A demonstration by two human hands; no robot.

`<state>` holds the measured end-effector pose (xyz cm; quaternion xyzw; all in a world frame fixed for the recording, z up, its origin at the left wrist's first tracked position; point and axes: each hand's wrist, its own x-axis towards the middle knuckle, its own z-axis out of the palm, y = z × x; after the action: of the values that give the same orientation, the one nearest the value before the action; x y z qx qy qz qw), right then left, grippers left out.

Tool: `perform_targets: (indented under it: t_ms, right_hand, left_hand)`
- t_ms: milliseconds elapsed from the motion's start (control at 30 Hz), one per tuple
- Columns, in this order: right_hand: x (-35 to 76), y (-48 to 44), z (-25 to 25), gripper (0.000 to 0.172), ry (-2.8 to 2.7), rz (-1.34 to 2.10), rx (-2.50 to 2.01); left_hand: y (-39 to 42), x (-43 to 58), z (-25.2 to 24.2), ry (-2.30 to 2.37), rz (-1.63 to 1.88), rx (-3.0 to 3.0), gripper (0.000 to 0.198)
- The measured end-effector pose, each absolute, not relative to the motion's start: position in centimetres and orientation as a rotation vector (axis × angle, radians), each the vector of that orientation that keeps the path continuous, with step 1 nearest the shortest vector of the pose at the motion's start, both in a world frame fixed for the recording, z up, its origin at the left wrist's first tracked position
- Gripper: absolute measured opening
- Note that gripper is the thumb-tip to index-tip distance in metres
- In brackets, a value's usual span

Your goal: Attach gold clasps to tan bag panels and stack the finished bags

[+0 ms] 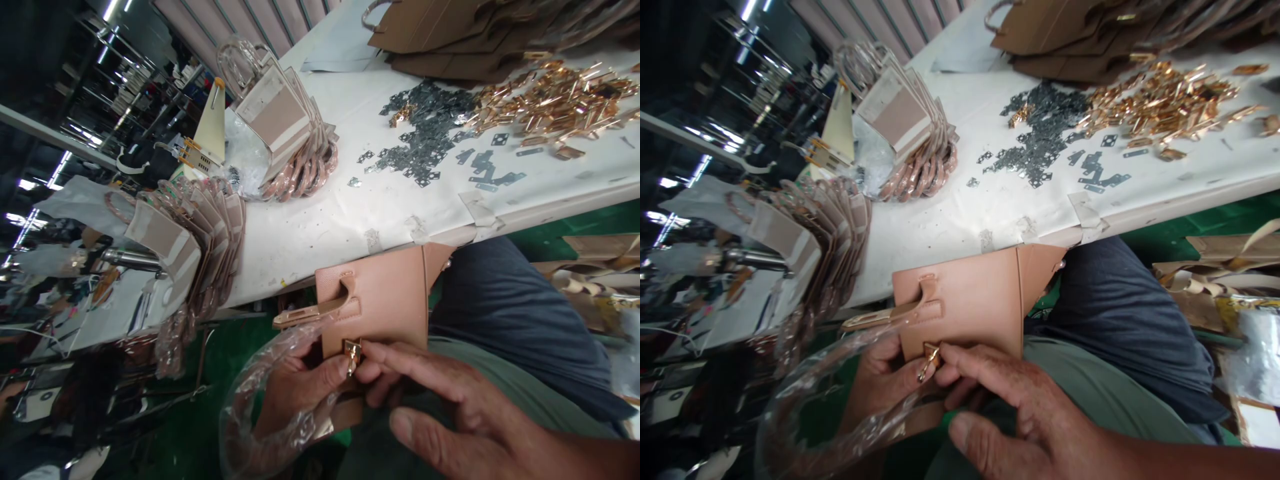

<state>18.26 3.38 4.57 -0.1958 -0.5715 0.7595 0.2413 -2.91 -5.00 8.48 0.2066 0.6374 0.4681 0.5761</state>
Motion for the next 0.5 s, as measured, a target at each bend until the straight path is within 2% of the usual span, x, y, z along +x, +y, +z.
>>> perform_targets:
  t_ms: [167, 500]
  right_hand:
    - [18.6, 3.3, 4.0, 0.055, -1.687, 1.937, -0.521]
    - [19.0, 4.6, 4.2, 0.082, -2.008, 1.698, -0.374]
  left_hand:
    - [-4.6, -3.2, 8.0, 1.444, 1.074, 0.492, 0.023]
    - [-5.2, -4.0, 6.9, 1.407, 1.066, 0.484, 0.024]
